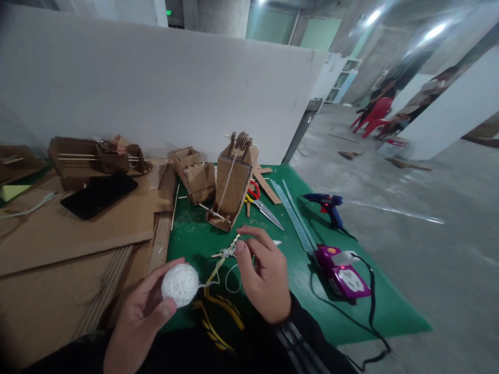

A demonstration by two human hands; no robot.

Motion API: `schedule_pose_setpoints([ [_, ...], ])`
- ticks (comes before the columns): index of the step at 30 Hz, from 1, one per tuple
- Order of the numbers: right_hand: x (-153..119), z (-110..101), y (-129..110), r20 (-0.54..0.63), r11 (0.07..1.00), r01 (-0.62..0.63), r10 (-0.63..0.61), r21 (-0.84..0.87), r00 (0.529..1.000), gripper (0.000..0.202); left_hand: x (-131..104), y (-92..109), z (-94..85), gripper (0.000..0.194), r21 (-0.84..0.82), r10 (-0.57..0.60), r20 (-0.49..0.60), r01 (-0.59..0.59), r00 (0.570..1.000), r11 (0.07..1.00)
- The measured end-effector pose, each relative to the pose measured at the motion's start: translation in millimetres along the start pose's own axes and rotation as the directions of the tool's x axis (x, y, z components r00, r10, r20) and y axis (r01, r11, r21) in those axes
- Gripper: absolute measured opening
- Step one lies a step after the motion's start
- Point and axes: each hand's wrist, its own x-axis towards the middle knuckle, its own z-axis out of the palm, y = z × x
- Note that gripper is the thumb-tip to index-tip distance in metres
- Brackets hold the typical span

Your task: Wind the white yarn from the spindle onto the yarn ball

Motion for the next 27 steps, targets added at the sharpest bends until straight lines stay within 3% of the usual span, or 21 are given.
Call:
schedule_pose_setpoints([
  [1, -3, 0, -3, -0.081, 0.999, 0.029, -0.032, -0.035, 0.996, 0.018, 0, 0, -1.5, 0.042, 0.005, 0.003, 0.003, -0.003, 1.0, 1.0],
  [2, -5, 0, -6, -0.089, 0.999, 0.033, -0.036, -0.034, 0.995, 0.014, 1, -1, -3.5, 0.042, 0.015, 0.009, 0.016, -0.009, 1.0, 1.0],
  [4, -12, 2, -15, 0.1, 0.998, -0.022, 0.016, 0.054, 0.995, 0.04, 3, -2, -8.1, 0.041, 0.045, 0.013, 0.06, -0.015, 0.998, 0.999],
  [5, -15, 2, -19, 0.257, 0.992, -0.071, 0.041, 0.106, 0.965, 0.05, 4, -3, -10.3, 0.041, 0.062, 0.014, 0.081, -0.019, 0.997, 0.998],
  [7, -19, 5, -28, 0.515, 0.975, -0.16, 0.06, 0.152, 0.855, 0.058, 6, -3, -13.5, 0.041, 0.093, 0.02, 0.11, -0.03, 0.994, 0.995],
  [9, -20, 9, -34, 0.637, 0.973, -0.189, 0.06, 0.135, 0.768, 0.052, 6, -4, -15.1, 0.04, 0.109, 0.037, 0.101, -0.048, 0.994, 0.993],
  [10, -19, 11, -35, 0.658, 0.975, -0.19, 0.071, 0.112, 0.75, 0.045, 6, -4, -15.5, 0.039, 0.113, 0.045, 0.095, -0.056, 0.994, 0.992],
  [12, -18, 14, -36, 0.665, 0.98, -0.186, 0.096, 0.067, 0.741, 0.023, 6, -6, -16.1, 0.038, 0.112, 0.065, 0.07, -0.072, 0.995, 0.991],
  [13, -17, 15, -35, 0.664, 0.98, -0.19, 0.103, 0.06, 0.74, 0.023, 6, -7, -16.4, 0.038, 0.107, 0.076, 0.049, -0.081, 0.996, 0.991],
  [16, -14, 13, -29, 0.636, 0.975, -0.18, 0.059, 0.128, 0.769, 0.038, 5, -9, -17.3, 0.039, 0.072, 0.084, 0.011, -0.084, 0.996, 0.994],
  [22, -7, 7, -18, 0.535, 0.971, -0.094, -0.04, 0.221, 0.844, 0.042, 4, -13, -18.0, 0.043, -0.001, 0.055, -0.018, -0.055, 0.998, 0.998],
  [27, -6, 13, -14, 0.593, 0.959, -0.152, -0.021, 0.239, 0.805, 0.044, 5, -20, -17.7, 0.046, -0.09, 0.084, -0.096, -0.093, 0.992, 0.992],
])
